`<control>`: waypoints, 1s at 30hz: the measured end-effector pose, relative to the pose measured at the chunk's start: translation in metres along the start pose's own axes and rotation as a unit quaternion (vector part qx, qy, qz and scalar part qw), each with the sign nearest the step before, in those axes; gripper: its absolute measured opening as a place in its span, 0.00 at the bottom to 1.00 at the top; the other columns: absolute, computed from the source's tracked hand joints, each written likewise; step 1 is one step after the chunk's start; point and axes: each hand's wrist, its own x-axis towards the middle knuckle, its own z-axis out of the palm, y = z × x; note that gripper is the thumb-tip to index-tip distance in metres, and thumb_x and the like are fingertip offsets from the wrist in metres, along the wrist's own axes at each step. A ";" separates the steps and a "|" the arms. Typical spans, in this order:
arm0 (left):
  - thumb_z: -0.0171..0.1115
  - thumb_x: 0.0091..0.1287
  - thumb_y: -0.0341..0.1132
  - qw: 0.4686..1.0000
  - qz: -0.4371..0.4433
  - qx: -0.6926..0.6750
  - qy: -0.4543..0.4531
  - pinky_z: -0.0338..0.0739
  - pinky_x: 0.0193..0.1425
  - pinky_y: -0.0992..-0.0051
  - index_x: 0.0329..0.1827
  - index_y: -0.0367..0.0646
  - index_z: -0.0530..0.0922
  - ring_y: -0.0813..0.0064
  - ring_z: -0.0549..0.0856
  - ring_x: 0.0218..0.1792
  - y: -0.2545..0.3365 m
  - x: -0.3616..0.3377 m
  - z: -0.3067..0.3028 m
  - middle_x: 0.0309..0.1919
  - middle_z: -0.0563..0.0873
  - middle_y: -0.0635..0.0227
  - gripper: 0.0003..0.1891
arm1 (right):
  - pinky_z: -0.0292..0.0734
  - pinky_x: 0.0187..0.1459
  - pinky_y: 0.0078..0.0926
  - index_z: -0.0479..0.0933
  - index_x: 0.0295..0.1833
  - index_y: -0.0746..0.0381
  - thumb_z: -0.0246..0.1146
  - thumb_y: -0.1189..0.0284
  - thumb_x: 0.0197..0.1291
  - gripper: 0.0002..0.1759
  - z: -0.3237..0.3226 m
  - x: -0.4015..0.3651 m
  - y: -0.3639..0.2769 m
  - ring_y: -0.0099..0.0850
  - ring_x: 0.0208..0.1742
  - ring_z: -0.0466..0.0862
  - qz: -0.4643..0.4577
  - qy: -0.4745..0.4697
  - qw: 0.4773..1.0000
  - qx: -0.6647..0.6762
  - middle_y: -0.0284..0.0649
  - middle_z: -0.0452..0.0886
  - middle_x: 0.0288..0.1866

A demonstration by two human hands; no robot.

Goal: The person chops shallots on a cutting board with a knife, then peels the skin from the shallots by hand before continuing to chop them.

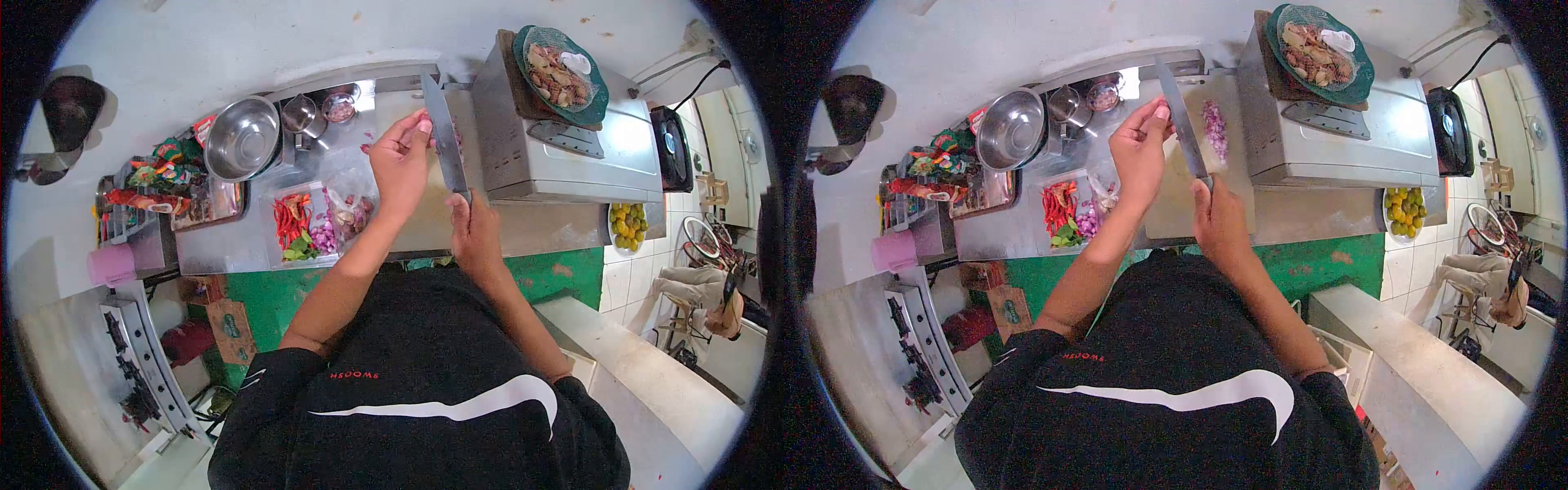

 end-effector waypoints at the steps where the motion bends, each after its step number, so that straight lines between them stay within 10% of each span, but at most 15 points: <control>1: 0.60 0.72 0.32 1.000 0.005 0.004 -0.003 0.81 0.43 0.81 0.55 0.36 0.82 0.84 0.83 0.35 -0.001 0.000 0.000 0.41 0.88 0.67 0.13 | 0.70 0.30 0.50 0.73 0.45 0.69 0.53 0.67 0.72 0.14 0.000 0.000 0.000 0.58 0.29 0.80 0.006 0.001 1.000 0.021 0.57 0.78 0.24; 30: 0.58 0.74 0.34 0.996 -0.030 -0.083 -0.004 0.81 0.46 0.79 0.58 0.35 0.77 0.75 0.86 0.43 -0.023 0.016 -0.021 0.48 0.86 0.60 0.15 | 0.70 0.32 0.50 0.73 0.42 0.68 0.53 0.64 0.72 0.16 -0.007 0.003 0.004 0.59 0.31 0.80 0.011 0.040 0.999 0.002 0.58 0.78 0.27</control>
